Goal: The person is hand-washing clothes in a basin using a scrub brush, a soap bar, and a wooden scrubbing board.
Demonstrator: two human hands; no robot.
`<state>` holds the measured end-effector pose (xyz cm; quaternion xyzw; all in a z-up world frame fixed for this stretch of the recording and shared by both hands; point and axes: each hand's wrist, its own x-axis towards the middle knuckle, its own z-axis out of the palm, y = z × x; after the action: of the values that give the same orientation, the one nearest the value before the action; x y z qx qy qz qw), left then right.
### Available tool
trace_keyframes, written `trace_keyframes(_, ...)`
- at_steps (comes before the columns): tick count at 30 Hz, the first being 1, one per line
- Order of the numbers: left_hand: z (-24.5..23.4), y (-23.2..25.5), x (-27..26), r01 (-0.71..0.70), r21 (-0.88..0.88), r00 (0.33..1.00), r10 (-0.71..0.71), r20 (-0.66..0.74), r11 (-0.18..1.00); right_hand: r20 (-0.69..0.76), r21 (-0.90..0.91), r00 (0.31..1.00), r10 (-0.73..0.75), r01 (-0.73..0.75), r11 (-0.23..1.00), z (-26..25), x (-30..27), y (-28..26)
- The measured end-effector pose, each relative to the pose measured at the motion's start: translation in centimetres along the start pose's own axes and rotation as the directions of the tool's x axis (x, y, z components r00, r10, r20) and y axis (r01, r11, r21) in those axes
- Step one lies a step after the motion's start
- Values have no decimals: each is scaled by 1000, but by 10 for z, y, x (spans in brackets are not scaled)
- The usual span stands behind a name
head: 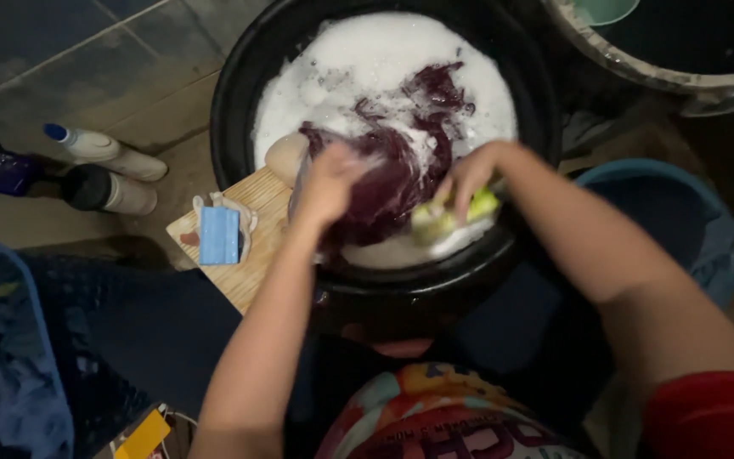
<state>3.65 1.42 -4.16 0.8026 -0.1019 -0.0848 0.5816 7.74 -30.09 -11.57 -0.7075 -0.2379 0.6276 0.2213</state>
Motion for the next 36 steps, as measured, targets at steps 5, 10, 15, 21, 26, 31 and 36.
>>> trace_keyframes(5, -73, 64, -113, 129, 367, 977, -55, -206, 921, -500, 580, 865, 43, 297, 758, 2, -79, -129)
trace_keyframes(10, -57, 79, -149, 245, 480, 953, -118, -279, 842, -791, -113, 561, -244, 258, 959, 99, -34, -225)
trace_keyframes(15, -58, 65, -150, 324, 468, 934, -200, -295, 822, -882, -283, 402, -246, -34, 958, 32, 4, -172)
trace_keyframes(21, -56, 53, -138, 348, 547, 934, -232, -271, 762, -856, 26, 508, 91, -135, 991, 29, -5, -182)
trace_keyframes(26, -56, 46, -142, 297, 535, 949, -182, -257, 791, -777, 218, 549, 309, -225, 950, 24, -11, -187)
trace_keyframes(31, -60, 49, -140, 284, 482, 954, -193, -230, 829, -891, -130, 433, -136, 45, 991, 23, 13, -165)
trace_keyframes(36, -58, 53, -141, 310, 454, 947, -228, -225, 836, -882, -196, 419, -216, 91, 976, 25, 19, -161)
